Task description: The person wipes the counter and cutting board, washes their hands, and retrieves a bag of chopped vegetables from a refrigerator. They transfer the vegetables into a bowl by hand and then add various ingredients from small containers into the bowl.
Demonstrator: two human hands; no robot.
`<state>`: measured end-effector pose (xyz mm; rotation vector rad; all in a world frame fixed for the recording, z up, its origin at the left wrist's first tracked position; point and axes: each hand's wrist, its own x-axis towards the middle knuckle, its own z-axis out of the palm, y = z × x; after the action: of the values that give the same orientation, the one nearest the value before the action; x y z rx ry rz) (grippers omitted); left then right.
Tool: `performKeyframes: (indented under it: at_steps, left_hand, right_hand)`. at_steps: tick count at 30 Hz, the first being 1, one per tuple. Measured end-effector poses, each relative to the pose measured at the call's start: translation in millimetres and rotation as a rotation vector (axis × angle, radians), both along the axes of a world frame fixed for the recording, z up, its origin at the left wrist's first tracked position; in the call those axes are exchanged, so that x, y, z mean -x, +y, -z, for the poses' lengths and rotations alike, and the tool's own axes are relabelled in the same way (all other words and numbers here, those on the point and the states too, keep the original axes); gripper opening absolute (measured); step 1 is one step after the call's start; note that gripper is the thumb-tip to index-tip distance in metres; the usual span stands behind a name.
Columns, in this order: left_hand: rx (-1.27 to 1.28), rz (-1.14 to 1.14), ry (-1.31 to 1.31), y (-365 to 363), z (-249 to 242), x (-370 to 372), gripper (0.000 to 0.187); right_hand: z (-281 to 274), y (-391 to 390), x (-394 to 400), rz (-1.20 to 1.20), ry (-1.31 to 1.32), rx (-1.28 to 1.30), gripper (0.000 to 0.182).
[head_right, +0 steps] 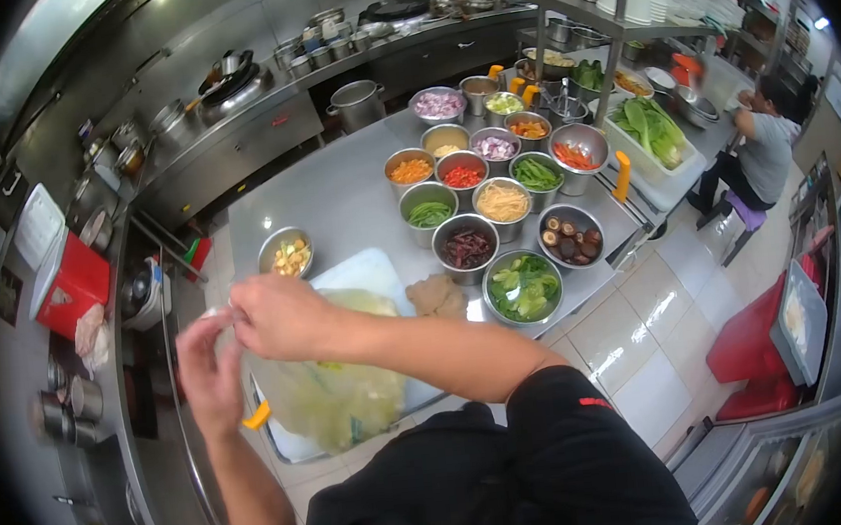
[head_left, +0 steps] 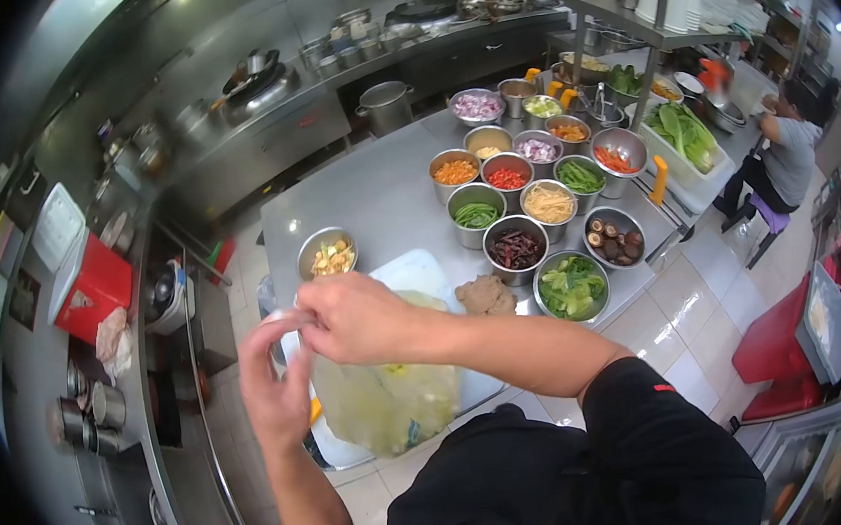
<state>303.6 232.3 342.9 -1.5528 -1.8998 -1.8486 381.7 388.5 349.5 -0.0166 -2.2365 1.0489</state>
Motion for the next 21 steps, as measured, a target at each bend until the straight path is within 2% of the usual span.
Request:
performKeyframes:
  at_steps: [1,2,4,6,9,10,12,14,15,16,17,18,20,21]
  left_hand:
    - [-0.109,-0.073,-0.143,4.9,14.3,-19.2,0.047]
    - [0.022,-0.166,-0.037,4.3,37.2,-24.6,0.043]
    - [0.185,-0.211,-0.073,10.1,83.7,-25.8,0.038]
    - [0.254,-0.119,-0.331,16.8,108.9,-10.4,0.038]
    - [-0.128,-0.093,-0.564,19.4,105.7,6.1,0.036]
    - [-0.148,-0.075,-0.709,17.9,93.5,5.4,0.032]
    - [-0.118,0.017,-0.771,20.8,82.4,7.8,0.035]
    - [-0.082,0.135,-0.932,21.4,91.6,24.0,0.043]
    - [-0.013,0.106,-0.896,23.6,104.3,30.9,0.044]
    - [0.057,0.078,-0.857,26.8,116.5,37.1,0.046]
    - [0.052,0.066,-0.643,29.8,129.7,40.1,0.049]
    - [0.033,0.036,-0.434,33.1,142.8,43.1,0.053]
    - [0.078,0.019,-0.018,34.9,108.5,10.6,0.052]
    - [0.096,0.005,-0.008,34.8,112.8,12.1,0.049]
  right_hand:
    - [6.2,-2.9,5.3,0.007,0.010,0.004,0.016]
    - [11.3,-3.7,10.3,0.024,0.021,0.006,0.016]
    - [7.0,-3.8,9.2,-0.022,-0.005,0.003,0.023]
    - [-6.4,-0.3,1.8,0.023,0.081,0.032,0.028]
    - [-30.0,24.6,-13.6,0.058,0.110,0.205,0.027]
    - [-32.8,32.5,-18.1,0.044,0.139,0.281,0.024]
    - [-28.2,39.8,-19.5,0.031,0.224,0.349,0.018]
    - [-1.6,37.9,-2.3,-0.138,0.265,0.521,0.019]
    - [12.7,33.3,4.9,-0.226,0.283,0.608,0.019]
    - [4.3,18.6,-7.3,-0.282,0.109,0.585,0.018]
    - [-4.6,5.4,-19.4,-0.333,-0.061,0.556,0.018]
    - [4.4,0.0,-12.4,-0.352,0.000,0.339,0.017]
    - [19.3,-10.4,11.3,-0.356,0.030,-0.061,0.016]
    - [24.8,-17.6,22.7,-0.350,-0.002,-0.238,0.018]
